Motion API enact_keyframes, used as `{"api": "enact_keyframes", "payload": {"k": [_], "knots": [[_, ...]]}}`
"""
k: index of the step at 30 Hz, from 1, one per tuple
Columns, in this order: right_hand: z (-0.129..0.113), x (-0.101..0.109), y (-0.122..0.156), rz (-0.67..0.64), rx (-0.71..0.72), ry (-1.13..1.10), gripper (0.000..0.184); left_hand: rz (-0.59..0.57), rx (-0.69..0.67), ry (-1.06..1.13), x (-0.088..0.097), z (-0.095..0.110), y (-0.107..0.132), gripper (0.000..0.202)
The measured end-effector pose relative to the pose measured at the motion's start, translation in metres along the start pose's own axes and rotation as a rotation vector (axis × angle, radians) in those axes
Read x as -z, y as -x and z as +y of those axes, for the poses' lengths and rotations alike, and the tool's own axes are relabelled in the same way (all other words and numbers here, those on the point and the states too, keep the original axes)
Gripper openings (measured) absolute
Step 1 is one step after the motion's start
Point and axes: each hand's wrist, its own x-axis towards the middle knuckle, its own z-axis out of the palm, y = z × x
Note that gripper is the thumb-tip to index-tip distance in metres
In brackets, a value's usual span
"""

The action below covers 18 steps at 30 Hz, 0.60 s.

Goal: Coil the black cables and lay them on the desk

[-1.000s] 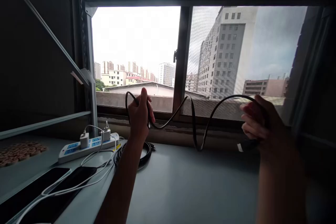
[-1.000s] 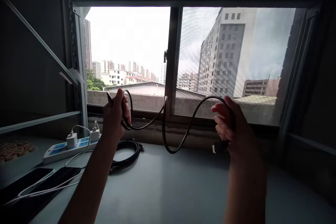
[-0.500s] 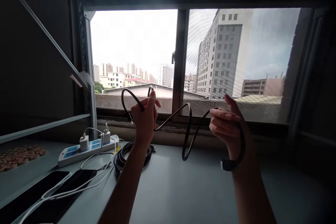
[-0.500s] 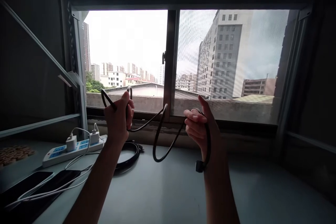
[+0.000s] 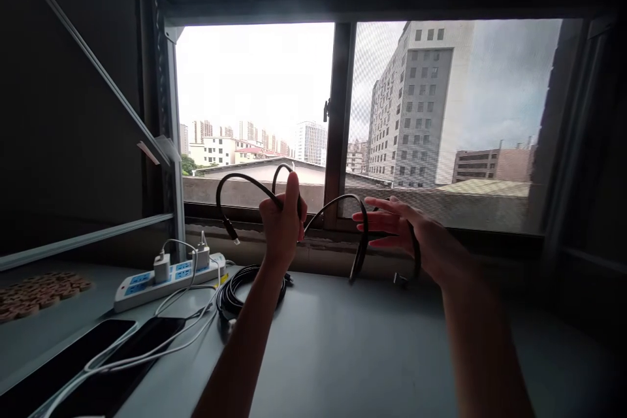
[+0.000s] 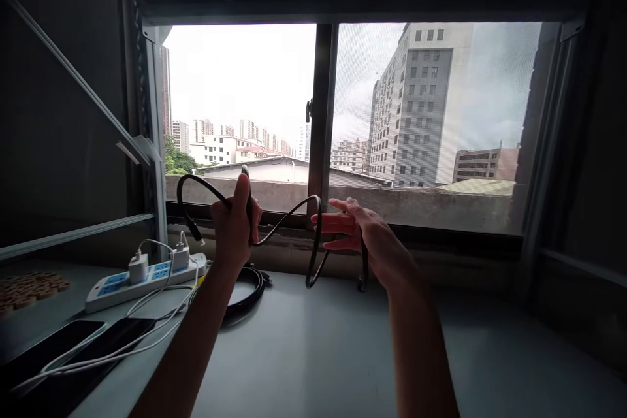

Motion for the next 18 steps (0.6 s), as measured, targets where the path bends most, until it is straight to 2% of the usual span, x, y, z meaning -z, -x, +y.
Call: {"api": "enact_keyframes", "payload": {"k": [2, 5, 7, 9, 12, 14, 18], "knots": [[0.003, -0.01, -0.001, -0.066, 0.022, -0.097, 0.025, -0.078, 0.024, 0.0, -0.005, 0.001, 0.005, 0.064], [0.005, -0.019, -0.004, -0.135, 0.048, -0.33, 0.015, -0.288, 0.075, -0.046, -0.01, 0.0, 0.01, 0.063], [0.003, -0.019, -0.006, -0.175, 0.044, -0.457, 0.012, -0.445, 0.106, -0.108, -0.01, -0.001, 0.01, 0.06], [0.001, -0.014, -0.007, -0.211, 0.048, -0.521, 0.01, -0.516, 0.095, -0.212, -0.006, -0.003, 0.008, 0.054], [-0.003, -0.004, -0.005, -0.24, 0.052, -0.516, 0.012, -0.444, 0.002, -0.355, 0.002, -0.005, 0.002, 0.044], [-0.005, 0.002, -0.003, -0.228, 0.043, -0.465, 0.012, -0.322, -0.044, -0.365, 0.006, -0.004, -0.001, 0.041], [-0.007, 0.004, 0.0, -0.104, 0.036, -0.284, 0.013, -0.077, -0.165, -0.304, 0.002, -0.003, 0.001, 0.046]]}}
